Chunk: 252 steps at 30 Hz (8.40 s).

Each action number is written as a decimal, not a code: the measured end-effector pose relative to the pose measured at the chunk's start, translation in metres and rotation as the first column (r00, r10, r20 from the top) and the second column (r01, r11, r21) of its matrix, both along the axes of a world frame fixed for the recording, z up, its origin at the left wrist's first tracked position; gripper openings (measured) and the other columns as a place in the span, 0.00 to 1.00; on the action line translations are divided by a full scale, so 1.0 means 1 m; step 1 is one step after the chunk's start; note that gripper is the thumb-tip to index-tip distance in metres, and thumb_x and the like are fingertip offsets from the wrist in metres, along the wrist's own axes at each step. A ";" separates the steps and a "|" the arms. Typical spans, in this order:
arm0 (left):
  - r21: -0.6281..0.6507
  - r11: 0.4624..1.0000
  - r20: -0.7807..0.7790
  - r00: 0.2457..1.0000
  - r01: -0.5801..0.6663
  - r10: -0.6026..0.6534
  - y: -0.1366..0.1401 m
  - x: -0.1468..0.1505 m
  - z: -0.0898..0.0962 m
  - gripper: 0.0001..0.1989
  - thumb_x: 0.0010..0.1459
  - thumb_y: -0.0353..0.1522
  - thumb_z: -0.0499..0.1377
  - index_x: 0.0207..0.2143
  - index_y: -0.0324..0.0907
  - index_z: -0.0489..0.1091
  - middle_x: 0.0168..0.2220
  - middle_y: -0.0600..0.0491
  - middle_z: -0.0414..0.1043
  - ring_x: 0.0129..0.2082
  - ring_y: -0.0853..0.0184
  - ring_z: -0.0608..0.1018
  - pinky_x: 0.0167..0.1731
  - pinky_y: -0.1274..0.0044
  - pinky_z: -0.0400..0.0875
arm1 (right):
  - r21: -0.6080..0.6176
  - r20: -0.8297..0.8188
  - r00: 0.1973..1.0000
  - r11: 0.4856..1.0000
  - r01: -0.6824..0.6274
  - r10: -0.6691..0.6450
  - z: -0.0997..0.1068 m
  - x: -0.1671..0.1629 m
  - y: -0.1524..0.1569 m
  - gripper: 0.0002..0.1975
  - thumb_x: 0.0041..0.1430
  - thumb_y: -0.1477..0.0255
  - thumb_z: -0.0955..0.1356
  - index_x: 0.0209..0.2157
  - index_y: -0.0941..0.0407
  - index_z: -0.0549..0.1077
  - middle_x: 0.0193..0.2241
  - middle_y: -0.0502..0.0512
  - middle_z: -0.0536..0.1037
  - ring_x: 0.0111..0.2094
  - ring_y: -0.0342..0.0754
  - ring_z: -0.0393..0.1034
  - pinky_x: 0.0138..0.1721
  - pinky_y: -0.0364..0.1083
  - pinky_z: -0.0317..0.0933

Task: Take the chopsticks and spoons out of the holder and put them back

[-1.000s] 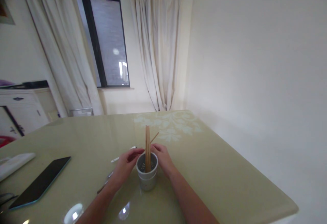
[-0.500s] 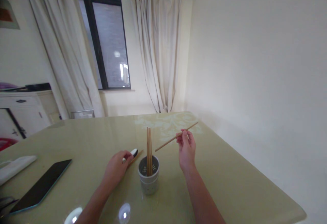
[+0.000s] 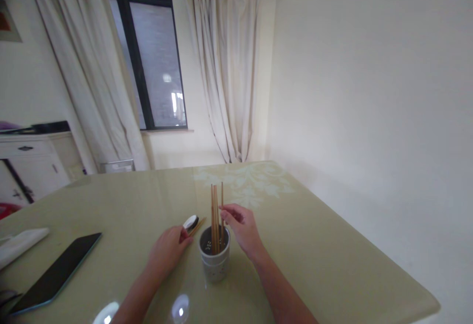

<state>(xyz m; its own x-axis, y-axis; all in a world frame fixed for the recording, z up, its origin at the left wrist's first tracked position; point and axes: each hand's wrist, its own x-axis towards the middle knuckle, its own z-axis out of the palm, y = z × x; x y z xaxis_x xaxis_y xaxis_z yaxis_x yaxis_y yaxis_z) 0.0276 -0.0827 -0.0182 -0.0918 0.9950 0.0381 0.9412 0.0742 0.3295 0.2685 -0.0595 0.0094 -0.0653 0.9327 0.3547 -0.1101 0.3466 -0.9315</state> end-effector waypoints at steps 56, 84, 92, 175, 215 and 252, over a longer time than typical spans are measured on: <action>0.087 0.993 -0.012 0.997 0.077 -0.076 0.003 0.005 0.005 0.09 0.67 0.29 0.55 0.39 0.41 0.77 0.42 0.47 0.82 0.45 0.59 0.81 0.44 0.74 0.66 | -0.003 -0.068 0.969 0.971 0.237 -0.237 -0.001 -0.010 -0.014 0.21 0.52 0.51 0.79 0.35 0.55 0.88 0.26 0.57 0.82 0.26 0.50 0.71 0.28 0.48 0.64; 0.340 0.914 0.683 0.610 0.222 -0.402 0.006 0.031 -0.010 0.21 0.63 0.45 0.59 0.46 0.43 0.84 0.42 0.46 0.85 0.39 0.58 0.82 0.38 0.70 0.74 | -0.223 -0.202 0.978 0.969 -0.103 0.057 -0.033 -0.028 -0.001 0.26 0.46 0.47 0.81 0.30 0.57 0.82 0.28 0.56 0.84 0.30 0.52 0.77 0.33 0.48 0.68; 0.368 0.930 0.785 0.531 0.017 -0.320 0.001 0.027 0.005 0.29 0.64 0.55 0.58 0.46 0.41 0.82 0.44 0.43 0.85 0.43 0.55 0.84 0.46 0.64 0.78 | -0.075 -0.479 0.766 0.889 0.452 -0.429 -0.002 0.020 0.011 0.23 0.54 0.50 0.78 0.38 0.54 0.76 0.33 0.52 0.83 0.31 0.44 0.72 0.34 0.43 0.67; 0.842 0.526 0.250 0.778 0.120 -0.576 -0.027 0.033 -0.029 0.11 0.73 0.39 0.55 0.49 0.48 0.75 0.41 0.47 0.83 0.42 0.60 0.83 0.45 0.69 0.78 | 0.585 0.293 0.945 0.809 -0.058 -0.144 0.005 0.000 -0.048 0.14 0.70 0.70 0.69 0.53 0.51 0.81 0.34 0.57 0.82 0.30 0.50 0.72 0.32 0.48 0.66; 0.910 0.371 -0.001 0.896 0.184 -0.443 -0.025 0.020 0.014 0.07 0.71 0.28 0.57 0.47 0.44 0.73 0.36 0.50 0.80 0.33 0.67 0.82 0.35 0.78 0.76 | 0.541 0.282 0.935 0.840 0.031 -0.217 0.008 -0.001 -0.042 0.13 0.72 0.68 0.70 0.55 0.53 0.78 0.33 0.52 0.80 0.24 0.43 0.65 0.26 0.42 0.61; 0.266 0.962 0.207 0.978 -0.065 0.009 0.010 -0.011 -0.021 0.12 0.69 0.35 0.49 0.34 0.44 0.69 0.36 0.45 0.79 0.39 0.56 0.80 0.41 0.69 0.69 | 0.401 0.208 0.941 0.900 0.168 -0.269 0.000 0.008 -0.022 0.20 0.77 0.58 0.62 0.33 0.54 0.73 0.24 0.50 0.74 0.24 0.45 0.66 0.27 0.43 0.60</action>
